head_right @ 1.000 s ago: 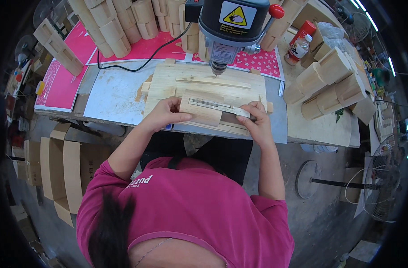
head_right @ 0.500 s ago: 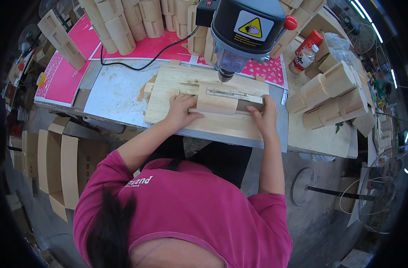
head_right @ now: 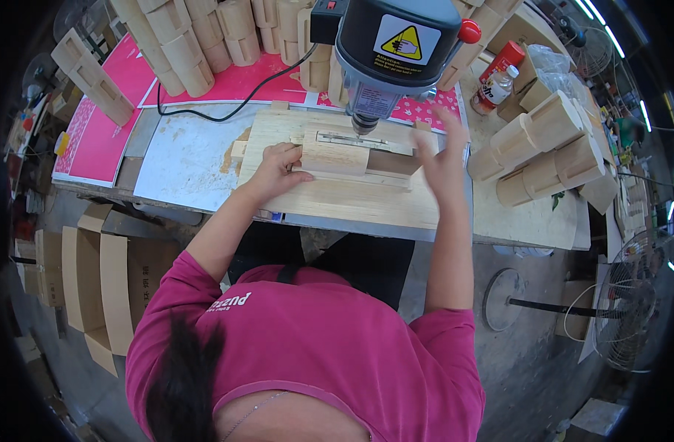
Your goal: Drilling holes into cylindrical wood blocks using a stationary power tool.
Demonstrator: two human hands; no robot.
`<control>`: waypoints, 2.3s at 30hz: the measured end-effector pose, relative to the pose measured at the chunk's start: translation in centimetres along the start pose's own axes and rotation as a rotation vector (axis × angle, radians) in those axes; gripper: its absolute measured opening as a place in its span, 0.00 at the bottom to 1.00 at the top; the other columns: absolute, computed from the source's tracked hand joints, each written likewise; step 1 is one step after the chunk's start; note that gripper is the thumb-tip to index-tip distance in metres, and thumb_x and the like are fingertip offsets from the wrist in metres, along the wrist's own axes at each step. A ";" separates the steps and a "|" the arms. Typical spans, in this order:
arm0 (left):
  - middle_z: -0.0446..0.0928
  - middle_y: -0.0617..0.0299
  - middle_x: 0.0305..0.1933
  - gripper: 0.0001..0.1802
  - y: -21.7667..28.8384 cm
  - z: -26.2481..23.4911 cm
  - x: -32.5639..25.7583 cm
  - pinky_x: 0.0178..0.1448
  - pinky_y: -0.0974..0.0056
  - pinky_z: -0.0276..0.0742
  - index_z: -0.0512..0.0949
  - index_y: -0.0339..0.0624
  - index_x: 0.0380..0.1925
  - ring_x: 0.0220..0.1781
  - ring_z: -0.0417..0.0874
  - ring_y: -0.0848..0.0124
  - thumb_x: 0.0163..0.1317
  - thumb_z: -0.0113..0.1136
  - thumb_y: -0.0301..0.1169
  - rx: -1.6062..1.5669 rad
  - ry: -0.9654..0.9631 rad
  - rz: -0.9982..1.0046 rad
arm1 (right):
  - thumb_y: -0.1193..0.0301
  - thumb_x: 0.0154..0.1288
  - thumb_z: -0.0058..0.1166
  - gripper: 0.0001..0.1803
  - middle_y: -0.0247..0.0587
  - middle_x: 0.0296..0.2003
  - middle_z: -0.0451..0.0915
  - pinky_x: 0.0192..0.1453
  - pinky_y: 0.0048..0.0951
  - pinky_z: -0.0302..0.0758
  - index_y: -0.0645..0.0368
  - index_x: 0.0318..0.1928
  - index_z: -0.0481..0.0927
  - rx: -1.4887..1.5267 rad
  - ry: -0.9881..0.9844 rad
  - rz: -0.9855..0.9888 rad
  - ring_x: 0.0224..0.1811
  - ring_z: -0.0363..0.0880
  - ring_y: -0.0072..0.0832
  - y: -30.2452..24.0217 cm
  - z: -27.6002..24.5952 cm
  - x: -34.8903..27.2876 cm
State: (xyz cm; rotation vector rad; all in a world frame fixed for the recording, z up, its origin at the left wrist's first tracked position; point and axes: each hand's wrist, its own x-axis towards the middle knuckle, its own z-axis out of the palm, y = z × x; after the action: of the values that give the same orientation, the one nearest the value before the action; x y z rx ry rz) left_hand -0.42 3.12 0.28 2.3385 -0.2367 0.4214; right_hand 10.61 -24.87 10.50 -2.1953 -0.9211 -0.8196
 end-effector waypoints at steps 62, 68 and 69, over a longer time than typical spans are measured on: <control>0.72 0.63 0.29 0.24 2.5 2.6 1.6 0.45 0.60 0.55 0.77 0.47 0.42 0.36 0.72 0.65 0.41 0.68 0.39 0.064 -0.005 0.057 | 0.78 0.59 0.47 0.06 0.42 0.18 0.71 0.24 0.26 0.63 0.66 0.29 0.77 0.280 0.219 0.056 0.17 0.67 0.28 -4.5 0.4 -2.4; 0.72 0.64 0.29 0.24 2.4 2.8 1.6 0.45 0.60 0.55 0.77 0.47 0.41 0.36 0.72 0.65 0.41 0.68 0.40 0.058 0.016 0.056 | 0.79 0.58 0.48 0.04 0.42 0.20 0.72 0.27 0.28 0.65 0.65 0.30 0.77 0.284 0.263 -0.009 0.20 0.70 0.32 -3.8 2.1 -2.7; 0.71 0.64 0.29 0.24 2.3 2.8 1.7 0.45 0.60 0.55 0.76 0.47 0.41 0.36 0.72 0.65 0.41 0.68 0.40 0.064 0.015 0.056 | 0.79 0.57 0.48 0.04 0.41 0.19 0.72 0.26 0.27 0.64 0.65 0.30 0.77 0.262 0.238 -0.009 0.19 0.69 0.31 -3.8 1.8 -2.6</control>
State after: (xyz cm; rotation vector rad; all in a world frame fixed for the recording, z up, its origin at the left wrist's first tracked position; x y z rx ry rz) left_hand 1.14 -0.58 0.48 2.3948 -0.2864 0.4803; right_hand 6.78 -22.35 8.63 -1.8268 -0.8665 -0.8883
